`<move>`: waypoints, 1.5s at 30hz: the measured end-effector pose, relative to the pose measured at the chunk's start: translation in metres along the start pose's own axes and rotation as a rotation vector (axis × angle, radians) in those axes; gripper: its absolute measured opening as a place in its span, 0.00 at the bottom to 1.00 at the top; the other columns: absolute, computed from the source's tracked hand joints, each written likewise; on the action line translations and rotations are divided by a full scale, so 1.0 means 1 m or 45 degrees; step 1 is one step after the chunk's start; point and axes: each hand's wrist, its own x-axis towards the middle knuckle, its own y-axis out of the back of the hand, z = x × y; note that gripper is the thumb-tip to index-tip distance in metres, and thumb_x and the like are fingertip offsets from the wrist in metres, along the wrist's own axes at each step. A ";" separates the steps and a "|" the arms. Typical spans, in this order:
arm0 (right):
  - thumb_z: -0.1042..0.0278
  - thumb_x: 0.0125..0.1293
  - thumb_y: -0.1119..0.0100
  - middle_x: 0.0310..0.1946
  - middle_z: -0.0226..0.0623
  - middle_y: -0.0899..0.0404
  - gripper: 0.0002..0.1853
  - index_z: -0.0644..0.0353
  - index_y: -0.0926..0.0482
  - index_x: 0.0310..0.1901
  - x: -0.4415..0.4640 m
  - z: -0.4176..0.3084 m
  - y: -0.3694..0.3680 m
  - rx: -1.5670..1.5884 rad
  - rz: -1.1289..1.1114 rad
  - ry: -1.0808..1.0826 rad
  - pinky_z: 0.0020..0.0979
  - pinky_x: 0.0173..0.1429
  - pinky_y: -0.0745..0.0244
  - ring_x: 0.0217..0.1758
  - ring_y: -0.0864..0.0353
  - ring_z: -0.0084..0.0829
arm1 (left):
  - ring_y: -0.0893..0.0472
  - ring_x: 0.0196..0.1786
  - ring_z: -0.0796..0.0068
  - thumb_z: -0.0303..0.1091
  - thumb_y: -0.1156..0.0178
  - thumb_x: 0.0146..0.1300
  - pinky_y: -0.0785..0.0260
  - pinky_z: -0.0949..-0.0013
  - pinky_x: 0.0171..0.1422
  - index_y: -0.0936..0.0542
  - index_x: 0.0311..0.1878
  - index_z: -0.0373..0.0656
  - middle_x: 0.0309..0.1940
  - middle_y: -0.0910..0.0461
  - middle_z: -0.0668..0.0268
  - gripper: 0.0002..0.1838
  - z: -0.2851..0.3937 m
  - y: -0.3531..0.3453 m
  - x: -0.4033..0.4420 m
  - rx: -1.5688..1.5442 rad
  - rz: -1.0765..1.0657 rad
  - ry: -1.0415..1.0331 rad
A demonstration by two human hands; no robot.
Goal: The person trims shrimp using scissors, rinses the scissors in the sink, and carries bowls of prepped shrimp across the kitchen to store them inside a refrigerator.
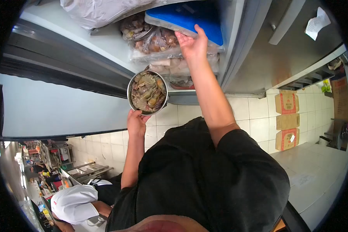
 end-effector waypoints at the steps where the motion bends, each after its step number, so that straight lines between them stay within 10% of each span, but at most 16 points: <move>1: 0.64 0.61 0.39 0.58 0.56 0.32 0.27 0.68 0.35 0.58 -0.005 -0.003 0.007 -0.019 0.008 -0.006 0.51 0.67 0.32 0.61 0.30 0.54 | 0.16 0.36 0.64 0.21 0.53 0.59 0.17 0.64 0.36 0.29 0.47 0.36 0.42 0.20 0.56 0.12 -0.003 0.001 0.004 0.003 0.004 0.001; 29: 0.66 0.56 0.41 0.64 0.50 0.33 0.35 0.64 0.40 0.66 -0.079 -0.050 0.064 -0.443 -0.298 0.027 0.52 0.64 0.29 0.65 0.30 0.50 | 0.15 0.40 0.60 0.19 0.53 0.58 0.15 0.60 0.39 0.31 0.47 0.32 0.42 0.20 0.51 0.13 -0.010 0.020 0.025 0.011 -0.079 0.051; 45: 0.66 0.52 0.36 0.66 0.48 0.35 0.42 0.62 0.42 0.69 -0.288 -0.059 0.077 -0.411 -0.191 0.016 0.53 0.69 0.35 0.67 0.33 0.49 | 0.16 0.41 0.64 0.21 0.54 0.59 0.17 0.62 0.43 0.30 0.48 0.34 0.45 0.20 0.54 0.13 0.004 0.022 0.014 0.055 -0.278 0.043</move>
